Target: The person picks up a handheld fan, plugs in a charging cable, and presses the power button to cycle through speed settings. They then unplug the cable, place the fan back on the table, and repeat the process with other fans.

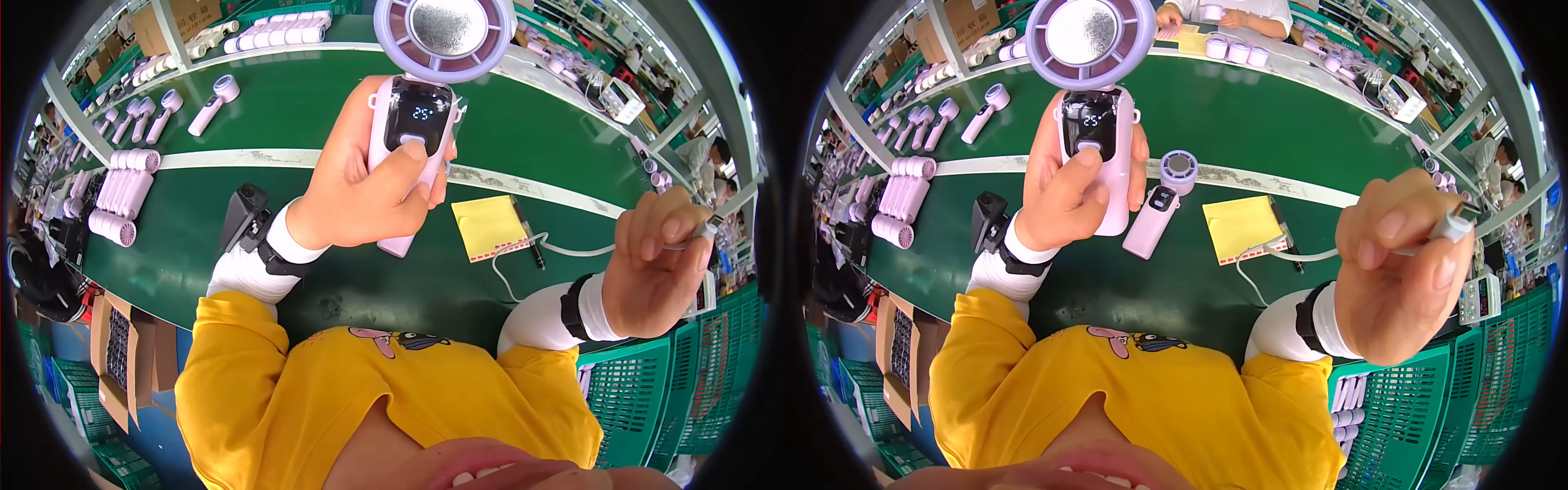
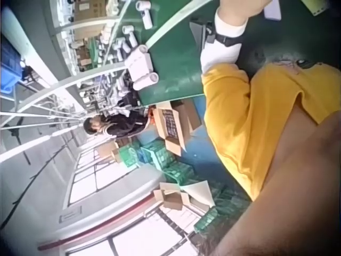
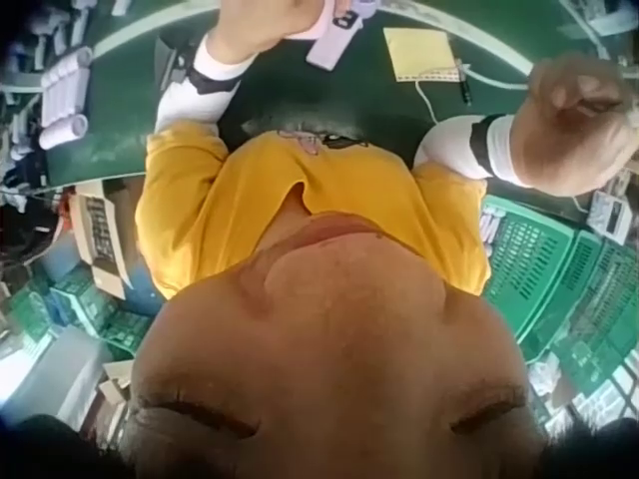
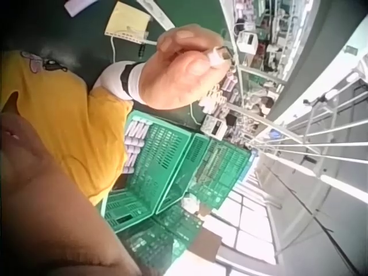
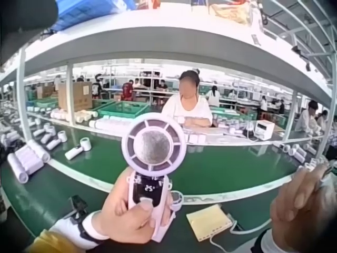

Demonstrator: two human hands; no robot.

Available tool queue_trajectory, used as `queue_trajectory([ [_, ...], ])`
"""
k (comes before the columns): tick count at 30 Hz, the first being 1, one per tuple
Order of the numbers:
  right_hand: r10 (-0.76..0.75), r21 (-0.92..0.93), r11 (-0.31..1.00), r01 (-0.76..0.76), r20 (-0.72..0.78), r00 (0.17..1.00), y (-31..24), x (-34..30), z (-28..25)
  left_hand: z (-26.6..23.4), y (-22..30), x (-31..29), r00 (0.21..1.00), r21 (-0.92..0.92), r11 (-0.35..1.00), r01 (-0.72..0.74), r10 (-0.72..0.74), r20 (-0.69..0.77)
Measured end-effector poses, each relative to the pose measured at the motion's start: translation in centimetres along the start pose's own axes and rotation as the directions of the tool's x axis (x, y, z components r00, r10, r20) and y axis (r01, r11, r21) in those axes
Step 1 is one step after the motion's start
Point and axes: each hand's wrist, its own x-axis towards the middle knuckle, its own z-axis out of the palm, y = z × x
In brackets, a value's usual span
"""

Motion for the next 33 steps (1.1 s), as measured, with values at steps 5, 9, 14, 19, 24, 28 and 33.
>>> queue_trajectory([
  [5, 0.014, -0.048, 0.999, -0.012, 0.040, 0.999, 0.4, 0.0, 0.4, -0.3, -0.1, 0.0, 1.000, -0.018, 1.000, -0.011, 0.011, -0.009],
  [9, 0.017, -0.071, 0.997, -0.014, 0.043, 0.999, 0.4, 0.1, 0.5, -0.4, 0.1, -0.1, 0.999, -0.025, 0.999, 0.026, -0.027, -0.032],
  [14, 0.017, 0.022, 1.000, -0.017, 0.009, 1.000, 0.7, 0.4, 0.3, -0.5, -0.1, 0.2, 0.999, -0.039, 0.999, 0.007, -0.009, -0.040],
  [19, -0.013, 0.083, 0.997, 0.007, 0.063, 0.998, 0.8, 0.2, 0.1, -0.5, 0.1, -0.1, 0.995, -0.076, 0.997, 0.028, -0.035, -0.096],
  [24, -0.038, 0.136, 0.990, 0.034, 0.022, 0.999, 0.9, -0.1, -0.5, -1.4, 0.2, -0.2, 0.994, -0.018, 0.998, 0.058, -0.059, -0.091],
  [28, -0.064, 0.107, 0.992, 0.060, 0.036, 0.997, 0.3, -0.1, -0.8, -1.3, -0.3, -0.3, 0.997, 0.082, 0.996, -0.026, 0.032, -0.077],
  [33, 0.021, 0.113, 0.993, -0.018, -0.025, 0.999, 1.1, 0.1, 0.1, -1.0, -0.3, -0.3, 0.996, -0.004, 1.000, 0.025, -0.025, -0.084],
])
